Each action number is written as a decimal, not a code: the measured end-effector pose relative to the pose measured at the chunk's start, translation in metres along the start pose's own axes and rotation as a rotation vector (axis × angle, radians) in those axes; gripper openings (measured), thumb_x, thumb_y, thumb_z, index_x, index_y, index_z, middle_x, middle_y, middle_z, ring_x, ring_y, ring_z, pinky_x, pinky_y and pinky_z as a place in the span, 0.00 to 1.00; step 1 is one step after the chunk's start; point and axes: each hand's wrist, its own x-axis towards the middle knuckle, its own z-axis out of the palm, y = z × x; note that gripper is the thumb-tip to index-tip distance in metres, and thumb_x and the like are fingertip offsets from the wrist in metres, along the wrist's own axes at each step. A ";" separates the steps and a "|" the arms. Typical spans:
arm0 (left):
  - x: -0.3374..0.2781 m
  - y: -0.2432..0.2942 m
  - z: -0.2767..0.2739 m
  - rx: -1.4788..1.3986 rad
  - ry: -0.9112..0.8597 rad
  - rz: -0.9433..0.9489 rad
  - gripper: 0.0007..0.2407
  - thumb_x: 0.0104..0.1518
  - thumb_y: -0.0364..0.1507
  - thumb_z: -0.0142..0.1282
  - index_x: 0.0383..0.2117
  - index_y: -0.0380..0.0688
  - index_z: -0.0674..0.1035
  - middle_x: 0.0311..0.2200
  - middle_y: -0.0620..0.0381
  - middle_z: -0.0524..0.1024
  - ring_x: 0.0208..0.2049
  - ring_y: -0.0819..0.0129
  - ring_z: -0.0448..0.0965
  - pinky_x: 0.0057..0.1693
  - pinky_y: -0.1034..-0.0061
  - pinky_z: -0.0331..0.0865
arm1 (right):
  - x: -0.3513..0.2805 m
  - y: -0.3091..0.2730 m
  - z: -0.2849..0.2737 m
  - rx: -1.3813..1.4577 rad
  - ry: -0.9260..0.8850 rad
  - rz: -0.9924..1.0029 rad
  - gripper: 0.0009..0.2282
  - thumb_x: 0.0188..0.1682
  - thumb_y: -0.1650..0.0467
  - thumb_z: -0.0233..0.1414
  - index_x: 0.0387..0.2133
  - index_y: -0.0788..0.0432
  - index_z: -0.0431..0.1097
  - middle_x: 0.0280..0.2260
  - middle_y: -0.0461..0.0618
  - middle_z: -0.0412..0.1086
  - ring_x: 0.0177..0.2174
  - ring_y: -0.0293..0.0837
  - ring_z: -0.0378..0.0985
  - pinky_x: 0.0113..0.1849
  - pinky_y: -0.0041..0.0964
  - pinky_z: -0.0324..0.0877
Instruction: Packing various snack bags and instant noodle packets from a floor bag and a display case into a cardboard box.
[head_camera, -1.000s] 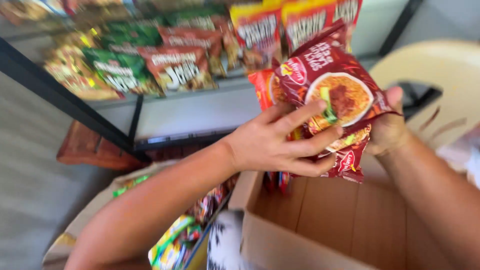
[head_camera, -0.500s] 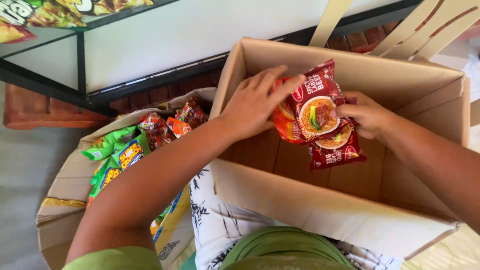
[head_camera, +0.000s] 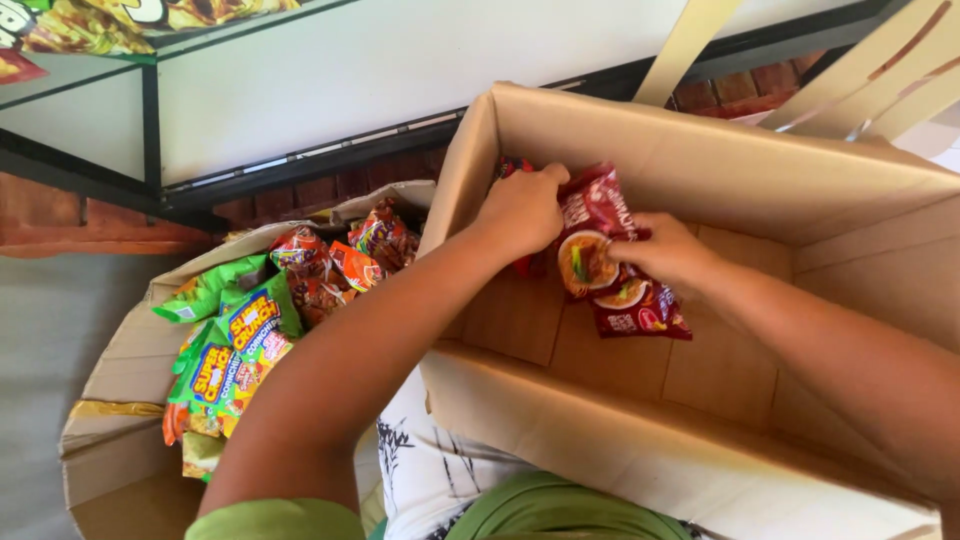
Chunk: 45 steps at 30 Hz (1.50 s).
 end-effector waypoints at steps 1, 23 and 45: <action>0.003 0.000 0.001 -0.006 0.015 -0.010 0.16 0.53 0.25 0.52 0.50 0.46 0.77 0.38 0.40 0.81 0.42 0.46 0.82 0.51 0.56 0.73 | -0.002 -0.005 0.003 0.006 -0.031 0.001 0.17 0.43 0.75 0.57 0.48 0.67 0.73 0.39 0.58 0.79 0.35 0.47 0.82 0.39 0.45 0.78; 0.000 -0.019 0.034 0.618 -0.386 0.222 0.12 0.61 0.31 0.52 0.48 0.50 0.84 0.55 0.50 0.77 0.57 0.51 0.75 0.55 0.53 0.72 | -0.035 0.001 -0.027 -0.330 -0.486 0.375 0.20 0.36 0.75 0.56 0.46 0.63 0.75 0.36 0.56 0.81 0.34 0.46 0.83 0.39 0.44 0.79; -0.067 0.006 -0.004 0.679 -0.383 0.614 0.10 0.58 0.33 0.49 0.37 0.60 0.86 0.46 0.57 0.78 0.57 0.55 0.72 0.58 0.44 0.62 | 0.052 -0.008 0.046 -0.747 0.288 -0.248 0.33 0.38 0.48 0.62 0.49 0.61 0.74 0.39 0.62 0.78 0.39 0.56 0.82 0.45 0.46 0.74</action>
